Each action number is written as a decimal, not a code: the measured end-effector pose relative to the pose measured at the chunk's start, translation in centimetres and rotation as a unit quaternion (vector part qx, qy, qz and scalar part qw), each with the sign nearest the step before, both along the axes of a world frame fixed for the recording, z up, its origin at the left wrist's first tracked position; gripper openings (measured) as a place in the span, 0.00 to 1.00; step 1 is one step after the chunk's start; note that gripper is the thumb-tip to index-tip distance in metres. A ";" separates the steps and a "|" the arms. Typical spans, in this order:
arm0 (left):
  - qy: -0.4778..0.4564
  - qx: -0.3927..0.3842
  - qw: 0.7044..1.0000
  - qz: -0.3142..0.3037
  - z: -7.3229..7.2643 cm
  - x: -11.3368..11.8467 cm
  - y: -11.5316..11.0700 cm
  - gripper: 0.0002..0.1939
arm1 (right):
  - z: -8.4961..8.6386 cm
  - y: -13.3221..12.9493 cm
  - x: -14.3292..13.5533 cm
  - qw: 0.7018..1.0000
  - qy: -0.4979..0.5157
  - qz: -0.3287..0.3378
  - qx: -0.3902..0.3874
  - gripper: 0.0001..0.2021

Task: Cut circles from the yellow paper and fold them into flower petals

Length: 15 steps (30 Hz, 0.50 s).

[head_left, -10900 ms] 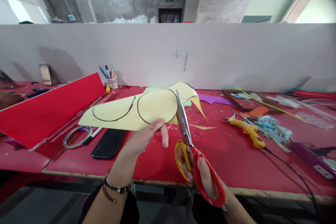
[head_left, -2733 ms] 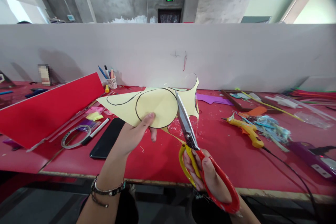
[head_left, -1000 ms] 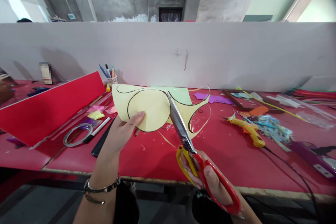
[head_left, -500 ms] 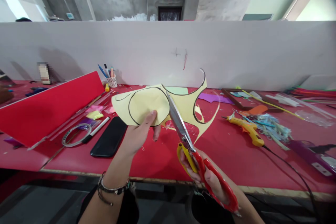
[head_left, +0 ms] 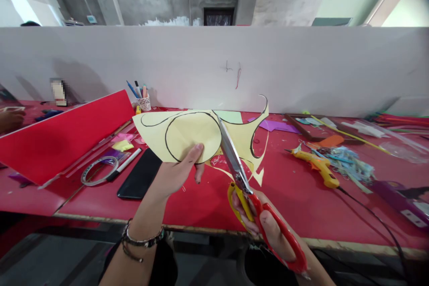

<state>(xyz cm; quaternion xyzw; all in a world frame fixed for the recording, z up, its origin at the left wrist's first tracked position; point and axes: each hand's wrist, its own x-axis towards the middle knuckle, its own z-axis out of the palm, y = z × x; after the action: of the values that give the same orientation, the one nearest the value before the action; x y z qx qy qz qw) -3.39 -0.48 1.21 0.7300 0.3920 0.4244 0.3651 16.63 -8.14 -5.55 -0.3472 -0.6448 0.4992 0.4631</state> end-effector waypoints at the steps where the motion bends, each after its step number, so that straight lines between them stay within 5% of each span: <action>1: 0.006 0.005 1.000 -0.001 0.0 0.0 0.0 0.29 | 0.1 0.0 -0.1 1.000 0.005 0.004 -0.001 0.23; 15: 0.026 -0.002 1.000 0.002 0.2 -0.6 -0.1 0.29 | 0.8 0.1 -0.8 0.999 0.027 0.006 -0.041 0.24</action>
<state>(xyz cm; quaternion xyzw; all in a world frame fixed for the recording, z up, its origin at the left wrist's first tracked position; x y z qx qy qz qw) -3.95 -0.59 1.40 0.7393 0.4037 0.4052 0.3555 15.78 -8.04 -4.74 -0.3482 -0.6130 0.5370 0.4633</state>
